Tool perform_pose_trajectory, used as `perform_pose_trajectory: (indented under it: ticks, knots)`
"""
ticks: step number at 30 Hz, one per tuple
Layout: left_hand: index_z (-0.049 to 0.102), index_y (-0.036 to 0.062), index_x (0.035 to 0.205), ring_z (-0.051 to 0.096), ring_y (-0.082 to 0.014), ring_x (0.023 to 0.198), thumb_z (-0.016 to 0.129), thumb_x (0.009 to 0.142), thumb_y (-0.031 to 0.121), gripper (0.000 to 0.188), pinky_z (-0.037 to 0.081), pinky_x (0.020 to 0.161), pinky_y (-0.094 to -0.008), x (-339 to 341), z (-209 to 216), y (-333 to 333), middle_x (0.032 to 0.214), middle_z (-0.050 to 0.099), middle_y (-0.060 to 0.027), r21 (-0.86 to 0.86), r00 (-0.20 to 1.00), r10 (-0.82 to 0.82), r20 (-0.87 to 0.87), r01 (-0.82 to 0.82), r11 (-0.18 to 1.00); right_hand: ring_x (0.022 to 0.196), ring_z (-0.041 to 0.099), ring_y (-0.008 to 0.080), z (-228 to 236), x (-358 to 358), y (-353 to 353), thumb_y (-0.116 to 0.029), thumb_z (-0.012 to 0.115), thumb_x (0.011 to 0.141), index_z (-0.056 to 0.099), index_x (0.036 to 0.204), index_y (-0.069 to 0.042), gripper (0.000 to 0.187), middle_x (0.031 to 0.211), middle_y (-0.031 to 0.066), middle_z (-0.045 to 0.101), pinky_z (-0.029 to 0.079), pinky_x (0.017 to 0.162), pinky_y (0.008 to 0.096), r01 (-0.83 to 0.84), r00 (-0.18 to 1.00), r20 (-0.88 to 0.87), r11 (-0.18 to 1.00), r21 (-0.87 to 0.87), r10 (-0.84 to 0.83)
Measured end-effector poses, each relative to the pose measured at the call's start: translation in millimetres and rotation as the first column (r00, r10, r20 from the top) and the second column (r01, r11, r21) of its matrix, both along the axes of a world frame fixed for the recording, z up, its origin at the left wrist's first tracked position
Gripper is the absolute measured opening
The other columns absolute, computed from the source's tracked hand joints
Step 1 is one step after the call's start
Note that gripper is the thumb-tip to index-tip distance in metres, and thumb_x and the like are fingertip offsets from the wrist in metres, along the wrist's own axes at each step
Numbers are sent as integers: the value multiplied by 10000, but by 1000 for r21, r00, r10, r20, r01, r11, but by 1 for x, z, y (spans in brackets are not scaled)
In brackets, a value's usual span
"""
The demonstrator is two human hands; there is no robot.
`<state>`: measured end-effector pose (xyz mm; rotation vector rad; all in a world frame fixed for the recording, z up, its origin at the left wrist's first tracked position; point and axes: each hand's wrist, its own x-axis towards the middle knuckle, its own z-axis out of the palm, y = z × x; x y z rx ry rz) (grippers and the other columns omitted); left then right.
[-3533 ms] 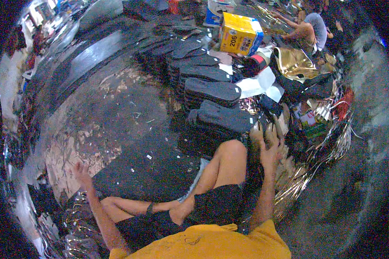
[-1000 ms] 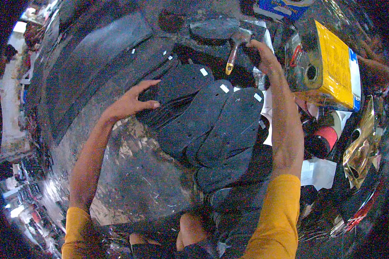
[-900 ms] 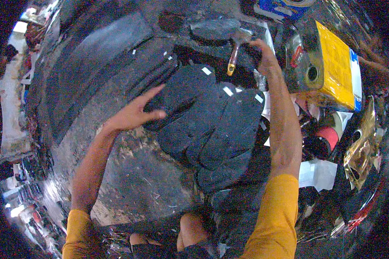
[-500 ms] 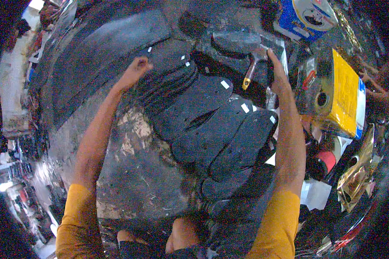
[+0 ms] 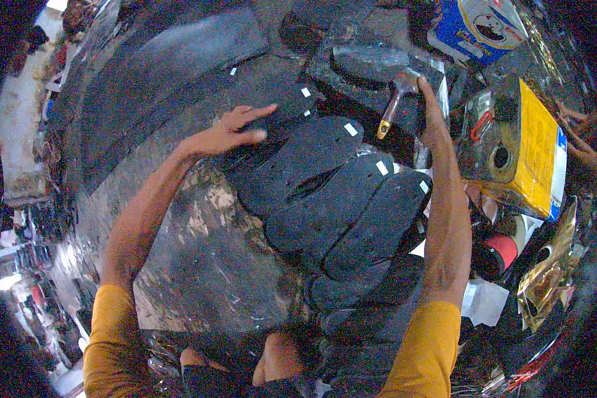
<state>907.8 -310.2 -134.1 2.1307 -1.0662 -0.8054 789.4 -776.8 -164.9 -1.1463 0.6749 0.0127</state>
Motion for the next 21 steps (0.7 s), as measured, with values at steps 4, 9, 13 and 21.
perform_pose_trajectory:
  ticks: [4, 9, 13, 21]
  knots:
    - [343, 123, 1682, 566, -320, 1380, 726, 1030, 462, 829, 397, 1219, -450, -1, 2, 5, 1586, 533, -218, 42, 883, 368, -291, -373, 927, 1112, 722, 265, 8, 2, 4, -686, 653, 981, 649, 1416, -121, 714, 1266, 86, 739, 561, 1025, 444, -1, 1000, -15, 999, 47, 1]
    - [123, -34, 1705, 370, -385, 1573, 697, 1010, 574, 1087, 283, 1299, -416, -12, 6, -4, 1674, 350, -358, 132, 953, 95, -286, -59, 989, 1084, 730, 254, -5, 5, -7, -665, 622, 1009, 661, 1388, -110, 673, 1221, 86, 748, 573, 1004, 431, -21, 1000, -14, 999, 28, 22]
    - [-4, -124, 1677, 232, -374, 1639, 679, 1021, 546, 1159, 196, 1327, -383, -58, 22, -15, 1730, 216, -364, 244, 948, 126, -292, -54, 968, 1035, 737, 236, 3, 2, -1, -648, 623, 1014, 669, 1363, -116, 638, 1173, 74, 752, 587, 966, 412, -36, 999, -24, 998, -54, 35]
    - [318, 20, 1682, 500, -334, 1480, 694, 1009, 574, 949, 399, 1215, -404, -22, 5, -15, 1682, 427, -223, 111, 916, 165, -365, -133, 985, 1106, 725, 214, 5, 0, -1, -754, 647, 935, 645, 1429, -151, 779, 1254, 74, 736, 571, 996, 399, -63, 997, -54, 992, -107, 57]
